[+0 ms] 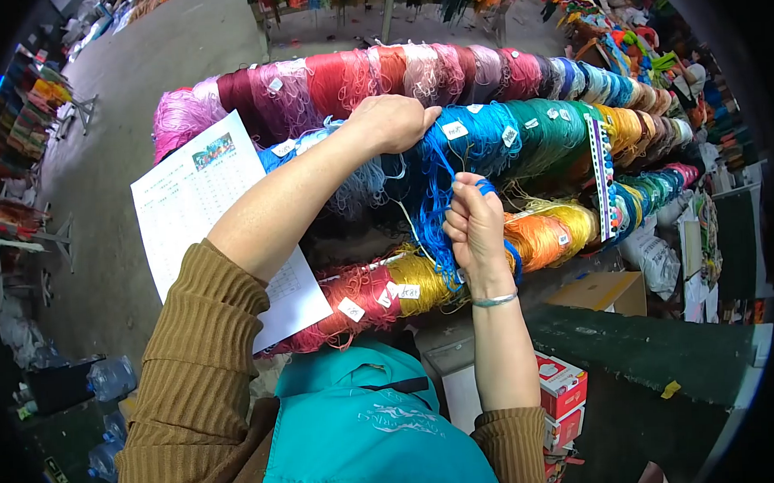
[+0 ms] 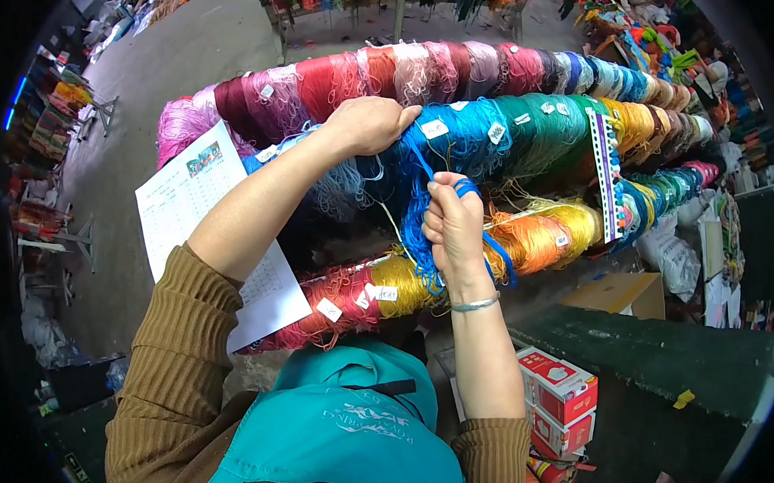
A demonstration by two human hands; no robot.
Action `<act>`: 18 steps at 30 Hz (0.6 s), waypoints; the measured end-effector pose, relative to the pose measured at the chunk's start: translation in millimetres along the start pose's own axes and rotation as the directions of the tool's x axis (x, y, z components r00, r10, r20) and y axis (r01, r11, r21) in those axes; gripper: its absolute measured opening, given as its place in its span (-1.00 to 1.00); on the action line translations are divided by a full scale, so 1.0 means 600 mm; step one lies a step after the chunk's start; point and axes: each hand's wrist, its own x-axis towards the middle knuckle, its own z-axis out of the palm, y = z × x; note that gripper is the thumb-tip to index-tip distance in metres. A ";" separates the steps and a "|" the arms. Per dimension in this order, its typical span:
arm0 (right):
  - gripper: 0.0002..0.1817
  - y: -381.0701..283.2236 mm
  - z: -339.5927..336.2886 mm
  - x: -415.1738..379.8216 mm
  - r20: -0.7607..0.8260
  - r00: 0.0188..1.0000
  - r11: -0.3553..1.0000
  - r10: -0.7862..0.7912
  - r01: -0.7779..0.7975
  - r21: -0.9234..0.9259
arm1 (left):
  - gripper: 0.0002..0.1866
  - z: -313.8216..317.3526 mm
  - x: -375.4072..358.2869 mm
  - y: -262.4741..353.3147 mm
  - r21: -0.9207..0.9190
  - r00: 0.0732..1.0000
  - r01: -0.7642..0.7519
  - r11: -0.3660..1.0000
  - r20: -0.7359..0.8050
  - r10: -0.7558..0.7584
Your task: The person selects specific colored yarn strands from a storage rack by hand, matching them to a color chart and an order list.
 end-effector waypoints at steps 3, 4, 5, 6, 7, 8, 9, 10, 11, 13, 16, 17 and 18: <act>-0.84 -0.005 0.016 -0.003 -0.053 0.998 0.997 -0.019 0.015 -0.079 | -0.30 0.001 0.001 0.000 0.000 1.000 0.004 1.000 0.002 -0.004; -0.83 -0.005 0.019 -0.004 -0.067 0.997 0.994 -0.023 0.016 -0.111 | -0.30 0.001 0.002 0.000 0.002 1.000 0.006 1.000 0.003 -0.006; -0.83 -0.005 0.019 -0.002 -0.067 0.998 0.994 -0.022 0.015 -0.110 | -0.30 0.001 0.002 0.000 0.002 1.000 0.006 1.000 0.003 -0.006; -0.84 -0.004 0.019 0.001 -0.086 0.996 0.990 -0.029 0.016 -0.140 | -0.30 0.001 0.002 0.000 0.003 1.000 0.008 1.000 0.005 -0.008; -0.86 -0.003 0.018 0.002 -0.106 0.994 0.985 -0.035 0.017 -0.169 | -0.30 0.001 0.002 0.000 0.004 1.000 0.009 1.000 0.008 -0.009; -0.86 -0.002 0.016 0.002 -0.106 0.994 0.985 -0.035 0.017 -0.169 | -0.30 0.001 0.002 0.001 0.004 1.000 0.009 1.000 0.007 -0.009; -0.86 -0.002 0.014 0.002 -0.110 0.994 0.987 -0.029 0.011 -0.161 | -0.29 0.000 0.001 0.001 0.005 1.000 0.011 1.000 0.010 -0.011; -0.87 -0.001 0.011 0.002 -0.115 0.993 0.988 -0.024 0.006 -0.153 | -0.29 0.001 0.002 0.001 0.006 1.000 0.012 1.000 0.011 -0.012; -0.87 0.001 0.006 0.003 -0.115 0.993 0.988 -0.023 0.006 -0.153 | -0.29 0.004 0.003 -0.001 0.006 1.000 0.012 1.000 0.012 -0.013; -0.85 0.000 0.001 0.003 -0.084 0.997 0.998 0.002 -0.007 -0.064 | -0.27 0.010 0.005 -0.004 0.009 0.999 -0.016 1.000 -0.040 0.017; -0.82 0.002 0.020 -0.004 -0.154 0.977 0.966 -0.151 0.112 -0.235 | -0.27 0.012 0.007 -0.006 0.006 0.999 -0.022 1.000 -0.049 0.022; -0.74 0.008 0.016 0.002 -0.167 0.955 0.911 -0.244 0.166 -0.378 | -0.27 0.012 0.006 -0.006 0.006 0.999 -0.022 1.000 -0.049 0.022; -0.74 0.014 0.005 0.014 -0.167 0.955 0.911 -0.244 0.166 -0.378 | -0.27 0.011 0.006 -0.006 0.004 0.999 -0.019 1.000 -0.042 0.019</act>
